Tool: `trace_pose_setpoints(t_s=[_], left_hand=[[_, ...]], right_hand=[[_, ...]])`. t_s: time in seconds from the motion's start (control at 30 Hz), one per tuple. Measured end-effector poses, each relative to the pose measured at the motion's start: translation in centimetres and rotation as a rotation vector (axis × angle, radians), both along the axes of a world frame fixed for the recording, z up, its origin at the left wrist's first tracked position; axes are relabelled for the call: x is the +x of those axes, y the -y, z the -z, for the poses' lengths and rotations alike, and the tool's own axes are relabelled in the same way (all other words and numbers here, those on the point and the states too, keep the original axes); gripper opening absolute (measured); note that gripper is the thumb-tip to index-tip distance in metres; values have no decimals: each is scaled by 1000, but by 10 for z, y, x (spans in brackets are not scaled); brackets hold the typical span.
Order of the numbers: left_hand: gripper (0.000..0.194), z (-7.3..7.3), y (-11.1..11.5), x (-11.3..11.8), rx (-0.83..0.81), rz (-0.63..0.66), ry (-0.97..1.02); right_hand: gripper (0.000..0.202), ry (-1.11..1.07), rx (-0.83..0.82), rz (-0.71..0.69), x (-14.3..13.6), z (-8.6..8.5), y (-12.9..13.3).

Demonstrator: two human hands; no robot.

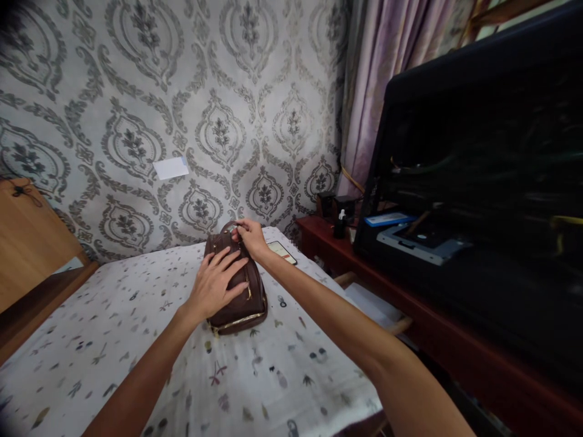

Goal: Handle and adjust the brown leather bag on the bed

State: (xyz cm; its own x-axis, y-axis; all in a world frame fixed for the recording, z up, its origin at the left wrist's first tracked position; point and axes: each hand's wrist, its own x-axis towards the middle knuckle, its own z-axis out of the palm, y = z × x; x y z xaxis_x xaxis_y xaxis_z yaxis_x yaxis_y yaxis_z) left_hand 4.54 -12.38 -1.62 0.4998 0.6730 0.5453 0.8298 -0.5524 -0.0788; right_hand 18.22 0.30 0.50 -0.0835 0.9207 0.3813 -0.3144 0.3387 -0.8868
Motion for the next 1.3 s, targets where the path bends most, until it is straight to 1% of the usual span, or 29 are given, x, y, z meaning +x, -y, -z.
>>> trace_pose_setpoints(t_s=[0.2, 0.43, 0.5, 0.57, 0.6, 0.67, 0.7, 0.77, 0.83, 0.87, 0.9, 0.93, 1.0, 1.17, 1.3], left_hand=[[46, 1, 0, -1, 26, 13, 6], [49, 0, 0, 1, 4, 24, 10], [48, -1, 1, 1, -4, 41, 43], [40, -2, 0, 0, -16, 85, 133], [33, -3, -2, -1, -22, 113, 212], [25, -6, -10, -7, -23, 138, 426], [23, -8, -16, -12, -19, 122, 542], [21, -12, -32, -22, -9, 7, 710], [24, -15, -50, -32, -70, -85, 758], [22, -17, -58, -37, -139, -106, 768], [17, -18, -66, -40, -216, -111, 770], [11, -19, -72, -43, -237, -112, 768], [10, -19, -81, -47, -264, -110, 769], [15, -14, -88, -50, -288, -104, 801], [16, -9, -92, -51, -307, -91, 822]], right_hand=[[11, 5, -3, 3, -1, -2, 10], [11, 25, 24, -3, 1, 4, 30], [13, 20, 26, -7, 2, 5, 35], [16, 6, 24, -8, 3, 7, 37], [17, -1, 23, -8, 4, 7, 37], [20, -9, 25, -9, 4, 7, 36], [20, -9, 28, -10, 4, 8, 36], [21, -2, 37, -7, 4, 8, 35], [22, 14, 48, 4, 3, 9, 34], [22, 25, 57, 13, 2, 10, 34], [22, 39, 67, 24, 2, 11, 33], [22, 55, 81, 39, 1, 12, 33], [20, 97, 116, 81, 1, 14, 32], [7, 283, 206, 169, 3, 18, 30], [8, 414, 250, 187, 4, 19, 29]])
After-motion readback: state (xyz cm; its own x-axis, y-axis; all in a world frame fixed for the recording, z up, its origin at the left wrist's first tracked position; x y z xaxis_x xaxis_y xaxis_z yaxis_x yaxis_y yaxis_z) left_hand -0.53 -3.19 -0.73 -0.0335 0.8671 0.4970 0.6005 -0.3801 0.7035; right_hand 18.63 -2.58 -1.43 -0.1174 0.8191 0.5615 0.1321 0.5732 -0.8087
